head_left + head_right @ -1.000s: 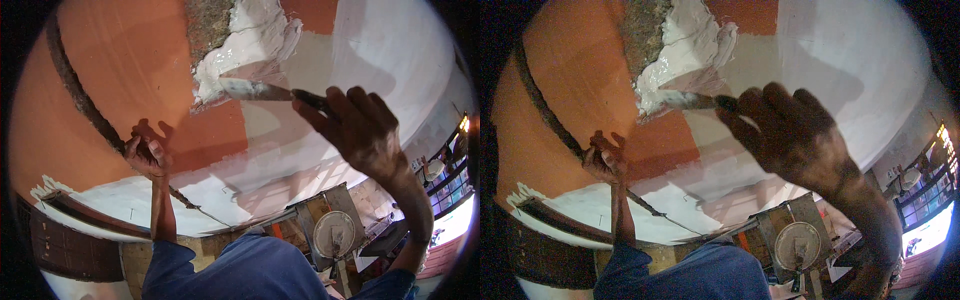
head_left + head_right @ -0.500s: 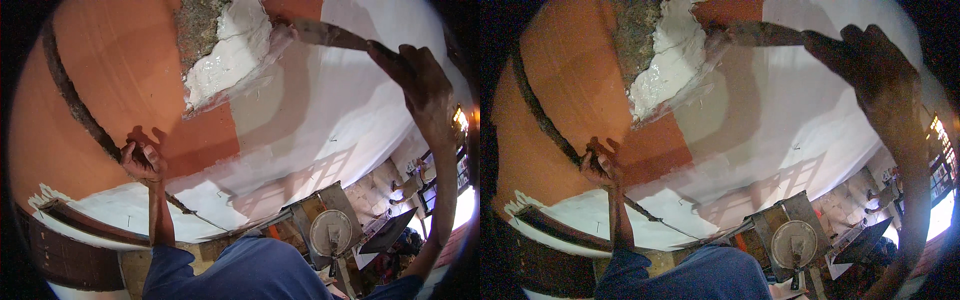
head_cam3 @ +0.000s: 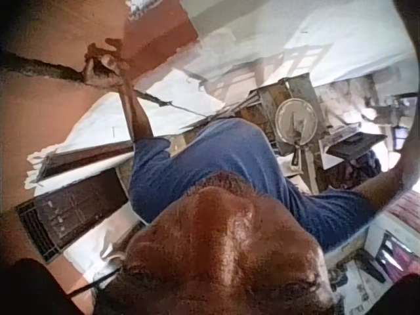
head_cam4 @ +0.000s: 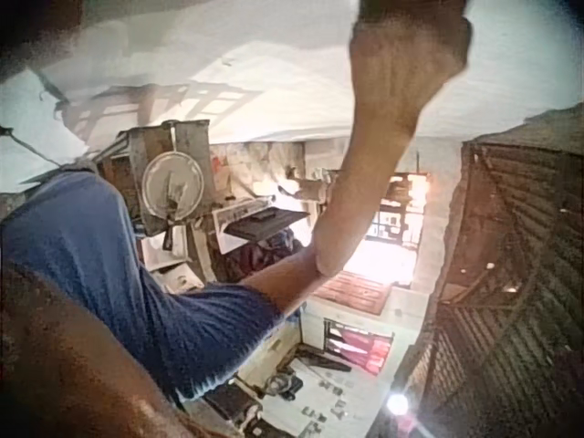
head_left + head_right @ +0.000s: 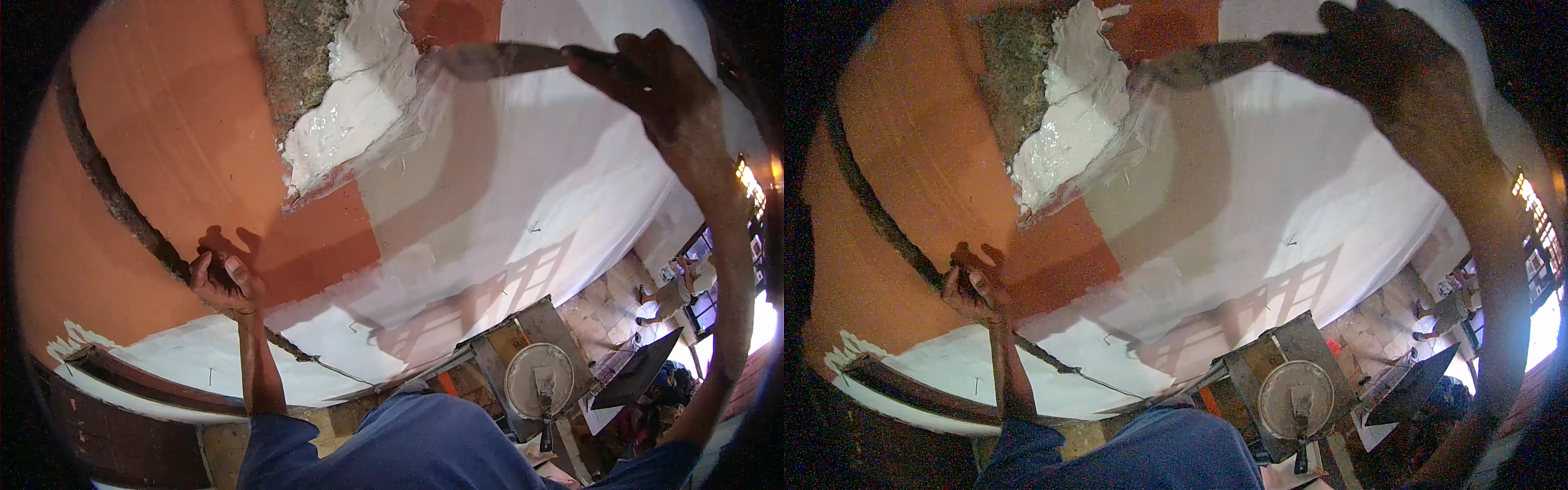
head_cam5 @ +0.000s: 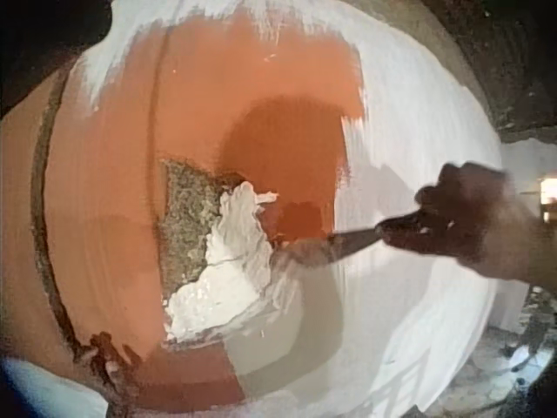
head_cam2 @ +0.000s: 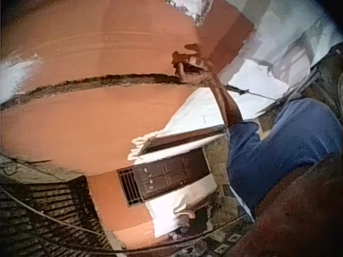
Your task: The person applies plaster to the wall using a putty knife and mixes and scrapes plaster on a lid using two putty knives.
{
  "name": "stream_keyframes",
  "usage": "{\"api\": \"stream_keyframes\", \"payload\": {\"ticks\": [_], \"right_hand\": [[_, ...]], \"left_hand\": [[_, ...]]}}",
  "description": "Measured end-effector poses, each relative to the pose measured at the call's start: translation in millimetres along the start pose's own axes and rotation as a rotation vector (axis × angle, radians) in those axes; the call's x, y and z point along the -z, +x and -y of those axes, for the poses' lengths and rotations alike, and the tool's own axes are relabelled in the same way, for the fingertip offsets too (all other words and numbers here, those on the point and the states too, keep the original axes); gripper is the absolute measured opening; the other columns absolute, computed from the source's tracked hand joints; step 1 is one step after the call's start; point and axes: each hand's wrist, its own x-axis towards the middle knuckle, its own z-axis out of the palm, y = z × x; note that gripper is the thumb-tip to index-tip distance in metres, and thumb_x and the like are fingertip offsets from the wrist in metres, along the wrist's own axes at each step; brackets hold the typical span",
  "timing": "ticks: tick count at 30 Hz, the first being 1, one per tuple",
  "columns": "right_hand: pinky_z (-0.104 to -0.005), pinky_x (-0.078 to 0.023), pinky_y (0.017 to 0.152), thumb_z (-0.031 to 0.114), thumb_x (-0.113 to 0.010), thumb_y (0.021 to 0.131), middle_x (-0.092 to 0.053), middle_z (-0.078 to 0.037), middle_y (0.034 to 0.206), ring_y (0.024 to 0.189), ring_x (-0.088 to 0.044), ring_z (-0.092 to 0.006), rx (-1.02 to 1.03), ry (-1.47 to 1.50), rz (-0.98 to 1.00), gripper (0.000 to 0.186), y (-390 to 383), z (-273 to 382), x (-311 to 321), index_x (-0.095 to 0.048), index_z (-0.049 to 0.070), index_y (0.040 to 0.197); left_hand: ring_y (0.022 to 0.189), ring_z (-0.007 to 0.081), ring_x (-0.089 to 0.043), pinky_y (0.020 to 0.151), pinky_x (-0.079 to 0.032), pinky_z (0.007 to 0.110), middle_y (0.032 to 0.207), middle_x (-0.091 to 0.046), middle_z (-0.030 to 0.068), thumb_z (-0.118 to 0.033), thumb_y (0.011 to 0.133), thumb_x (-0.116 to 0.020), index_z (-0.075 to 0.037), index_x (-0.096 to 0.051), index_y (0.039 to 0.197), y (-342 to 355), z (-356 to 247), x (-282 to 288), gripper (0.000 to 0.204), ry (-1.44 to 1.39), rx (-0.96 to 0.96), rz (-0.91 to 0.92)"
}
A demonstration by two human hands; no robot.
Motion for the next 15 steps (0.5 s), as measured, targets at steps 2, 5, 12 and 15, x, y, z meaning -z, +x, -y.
{"api": "stream_keyframes", "payload": {"ticks": [2, 5, 12, 15], "right_hand": [[-0.0299, -0.049, 0.062, -0.005, -0.059, 0.061, -0.053, -0.005, 0.094, 0.077, -0.052, -0.0200, -0.071, 0.116, 0.005, 0.052, 0.6, -6.8, 9.4, -0.060, 0.021, 0.106], [-0.0294, -0.048, 0.059, -0.004, -0.060, 0.060, -0.053, -0.005, 0.090, 0.074, -0.052, -0.0203, -0.134, 0.202, -0.007, 0.052, 1.3, 7.6, 17.0, -0.061, 0.021, 0.106], [-0.0246, -0.036, 0.044, 0.015, -0.056, 0.069, -0.044, 0.003, 0.065, 0.057, -0.044, -0.0123, -0.153, 0.369, -0.150, 0.041, 10.8, 83.8, 15.7, -0.057, 0.025, 0.108], [-0.0230, -0.038, 0.047, 0.019, -0.055, 0.068, -0.046, 0.003, 0.073, 0.064, -0.045, -0.0117, -0.148, 0.515, -0.121, 0.040, 18.9, 101.6, 15.6, -0.056, 0.022, 0.109]], "left_hand": [[0.079, 0.0163, -0.047, 0.073, -0.039, 0.030, 0.093, -0.043, 0.0099, -0.022, 0.083, -0.052, 0.000, -0.037, 0.107, 0.5, -2.7, -0.6, 0.036, -0.088, 0.032, 0.003], [0.075, 0.0149, -0.046, 0.069, -0.039, 0.029, 0.090, -0.043, 0.0093, -0.021, 0.083, -0.052, -0.001, -0.037, 0.106, 2.3, -6.0, -1.4, 0.034, 0.082, 0.012, -0.018], [0.072, 0.0141, -0.044, 0.065, -0.037, 0.027, 0.085, -0.044, 0.0081, -0.026, 0.083, -0.054, -0.002, -0.037, 0.106, 4.9, -6.3, -3.1, 0.037, -0.047, 0.013, -0.018], [0.072, 0.0140, -0.045, 0.066, -0.038, 0.027, 0.085, -0.044, 0.0078, -0.027, 0.083, -0.055, -0.002, -0.037, 0.106, 4.5, -3.5, -0.7, 0.038, -0.025, -0.010, 0.003]]}}
